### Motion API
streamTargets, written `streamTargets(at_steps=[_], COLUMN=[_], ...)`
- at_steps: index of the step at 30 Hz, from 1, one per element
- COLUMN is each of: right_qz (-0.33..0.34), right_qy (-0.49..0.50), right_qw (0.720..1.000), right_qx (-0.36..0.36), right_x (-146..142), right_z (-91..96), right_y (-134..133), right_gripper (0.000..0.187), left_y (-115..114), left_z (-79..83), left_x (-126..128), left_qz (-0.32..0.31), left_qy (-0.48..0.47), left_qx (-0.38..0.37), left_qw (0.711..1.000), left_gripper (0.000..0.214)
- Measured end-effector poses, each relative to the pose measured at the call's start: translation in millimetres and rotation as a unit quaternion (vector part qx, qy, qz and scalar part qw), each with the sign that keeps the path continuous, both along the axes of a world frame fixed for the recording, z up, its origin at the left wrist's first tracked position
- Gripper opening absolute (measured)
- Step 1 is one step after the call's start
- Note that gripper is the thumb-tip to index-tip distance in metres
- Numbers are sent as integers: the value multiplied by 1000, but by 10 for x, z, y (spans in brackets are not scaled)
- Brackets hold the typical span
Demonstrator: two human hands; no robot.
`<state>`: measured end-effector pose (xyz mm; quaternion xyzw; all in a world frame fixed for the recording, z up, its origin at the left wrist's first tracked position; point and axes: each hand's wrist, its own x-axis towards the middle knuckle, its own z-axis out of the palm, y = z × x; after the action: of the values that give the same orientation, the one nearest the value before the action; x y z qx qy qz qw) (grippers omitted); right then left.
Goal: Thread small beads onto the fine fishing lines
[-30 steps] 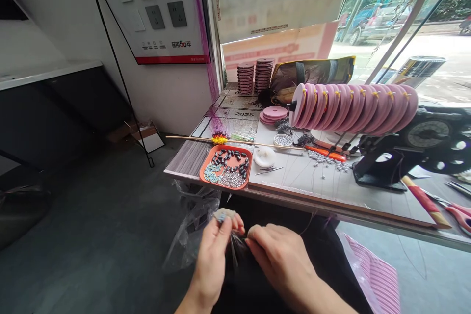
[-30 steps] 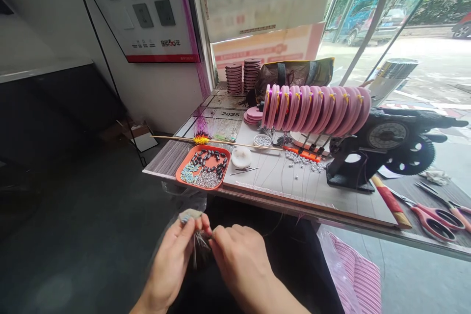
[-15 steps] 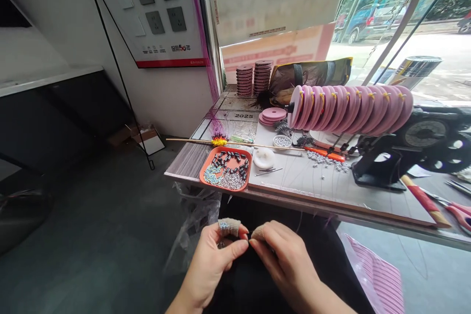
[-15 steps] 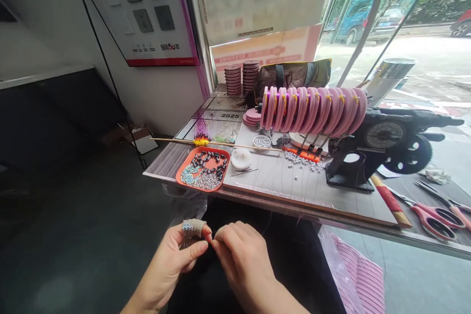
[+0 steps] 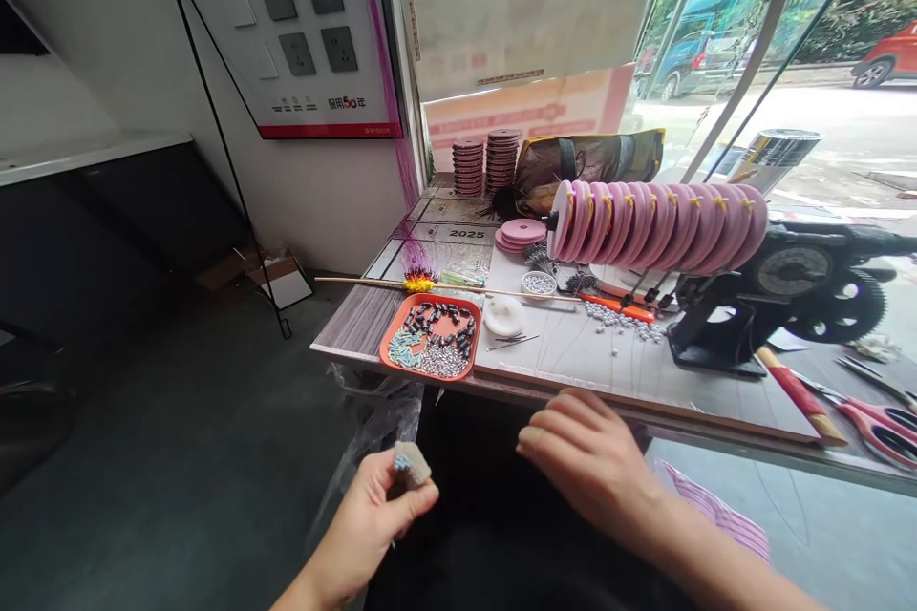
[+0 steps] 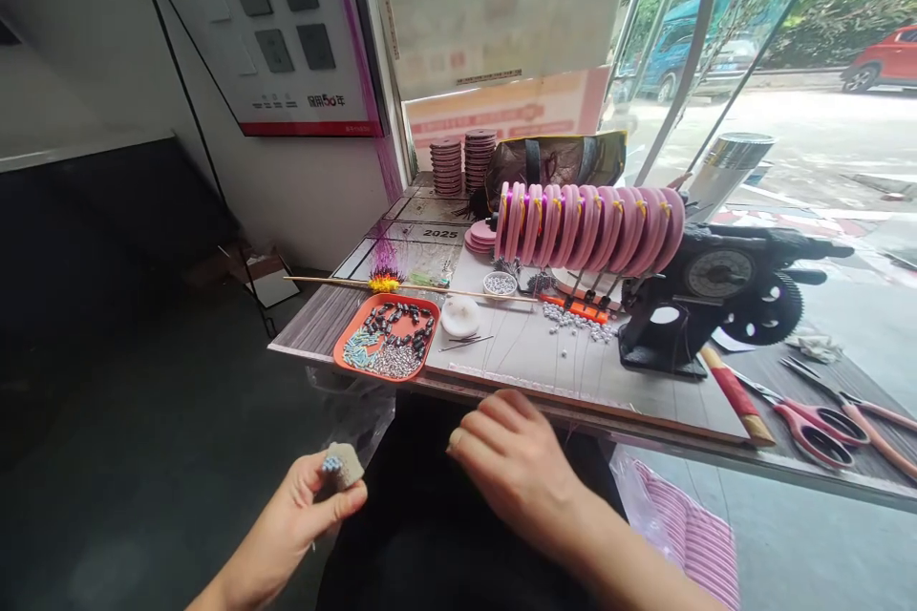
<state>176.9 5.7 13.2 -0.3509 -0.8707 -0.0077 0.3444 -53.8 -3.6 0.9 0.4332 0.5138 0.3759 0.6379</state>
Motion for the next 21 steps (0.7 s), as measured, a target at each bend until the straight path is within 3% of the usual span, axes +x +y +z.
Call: streamTargets(at_steps=[3,7,11,14,17,21], right_qz=[-41,-48,-62,-57,0,77], right_qy=[102,188,217,214,126,-111], right_qw=[993,976,967,969,992,987], right_qx=[-44,-99,-114,-104,-19,80], right_x=[-16,-232,-368,-396,-337,-11], right_z=[-24,-157,-247,-241,-166,44], right_y=[-11,-140,-207,-212,-197,-49], right_gripper=[16,17,21,22,27,37], left_y=[24,-25,-59,-61,-82,-84], left_z=[-72,-114,-54,-18,-45,-177], left_x=[43,365,626,673,591,306], left_qz=[48,81,141,149,85,-18], left_qy=[-33,-114,-159,-197,-195,-30], left_qx=[-21,-33,4,-18,-55,6], left_qw=[998,990,977,969,976,999], left_gripper=[25,31,26,26,31,34])
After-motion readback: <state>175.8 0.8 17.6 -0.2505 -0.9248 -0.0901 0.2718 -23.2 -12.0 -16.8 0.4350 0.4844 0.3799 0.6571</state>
